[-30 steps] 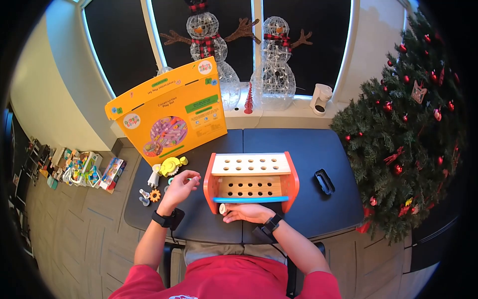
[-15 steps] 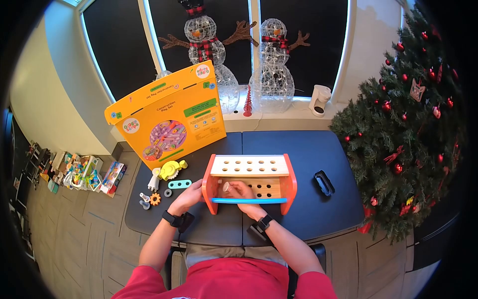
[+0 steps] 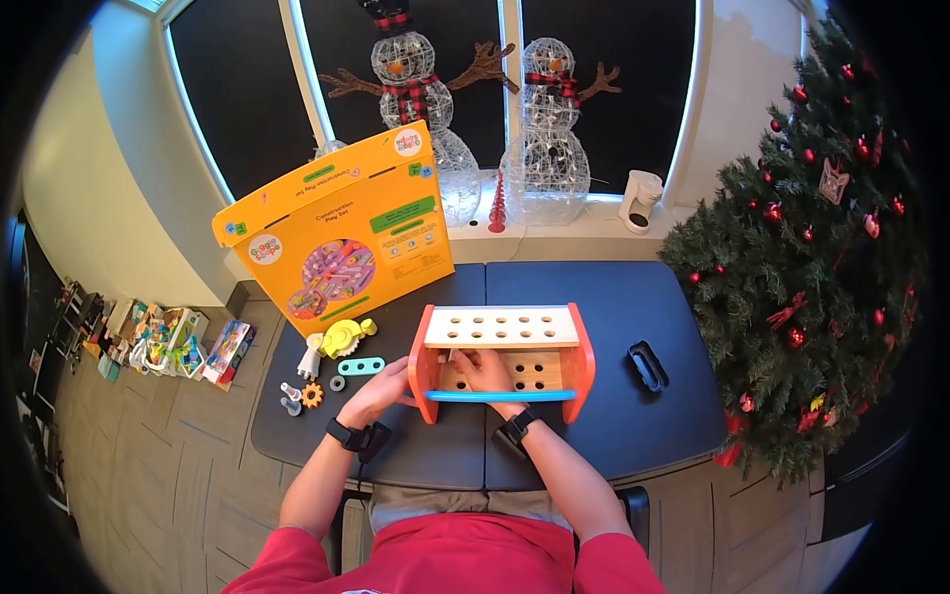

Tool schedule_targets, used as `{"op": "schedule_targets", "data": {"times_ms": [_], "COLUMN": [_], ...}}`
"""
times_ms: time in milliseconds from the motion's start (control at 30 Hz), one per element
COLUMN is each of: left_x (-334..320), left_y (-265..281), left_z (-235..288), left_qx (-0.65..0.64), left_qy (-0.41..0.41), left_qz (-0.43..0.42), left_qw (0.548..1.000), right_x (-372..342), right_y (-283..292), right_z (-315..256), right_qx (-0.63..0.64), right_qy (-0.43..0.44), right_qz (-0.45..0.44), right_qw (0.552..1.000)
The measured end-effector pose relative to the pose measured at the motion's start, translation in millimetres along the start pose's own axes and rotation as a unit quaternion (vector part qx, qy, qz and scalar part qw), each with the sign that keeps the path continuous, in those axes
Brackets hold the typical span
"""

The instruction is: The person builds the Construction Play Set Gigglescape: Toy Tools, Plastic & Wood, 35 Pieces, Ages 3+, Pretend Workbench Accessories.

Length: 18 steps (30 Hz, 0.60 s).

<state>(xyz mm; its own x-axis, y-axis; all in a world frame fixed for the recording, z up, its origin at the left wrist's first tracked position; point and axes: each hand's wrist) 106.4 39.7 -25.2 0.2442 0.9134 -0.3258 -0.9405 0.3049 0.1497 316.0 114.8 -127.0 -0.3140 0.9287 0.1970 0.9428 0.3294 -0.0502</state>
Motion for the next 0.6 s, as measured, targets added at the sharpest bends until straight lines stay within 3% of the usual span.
{"op": "schedule_targets", "data": {"times_ms": [167, 233, 333, 600], "left_x": [1, 1, 1, 1], "left_y": [-1, -1, -2, -3], "left_z": [-3, -2, -1, -1], "left_qx": [-0.005, -0.004, 0.000, 0.003], "left_qy": [0.000, 0.000, 0.001, -0.003], "left_qz": [0.006, 0.006, 0.009, 0.022], "left_qw": [1.000, 1.000, 1.000, 1.000], "right_x": [3, 3, 5, 3], "right_y": [-12, -15, -21, -25], "right_z": [-11, -19, -23, -23], "right_qx": [0.063, 0.052, 0.030, -0.005], "right_qy": [-0.009, -0.063, -0.073, -0.023], "right_qz": [0.024, 0.108, 0.129, 0.125], "right_qw": [0.998, 0.991, 0.988, 0.992]}}
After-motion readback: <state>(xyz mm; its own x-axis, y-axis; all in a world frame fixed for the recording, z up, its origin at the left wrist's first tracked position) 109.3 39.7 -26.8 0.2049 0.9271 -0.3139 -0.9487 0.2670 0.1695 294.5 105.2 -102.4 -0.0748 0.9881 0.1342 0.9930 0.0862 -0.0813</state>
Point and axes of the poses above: each hand's wrist, its own x-axis towards the middle knuckle, its own y-axis out of the back of the hand, z = x × y, and after that the axes turned 6 degrees about x, right-handed
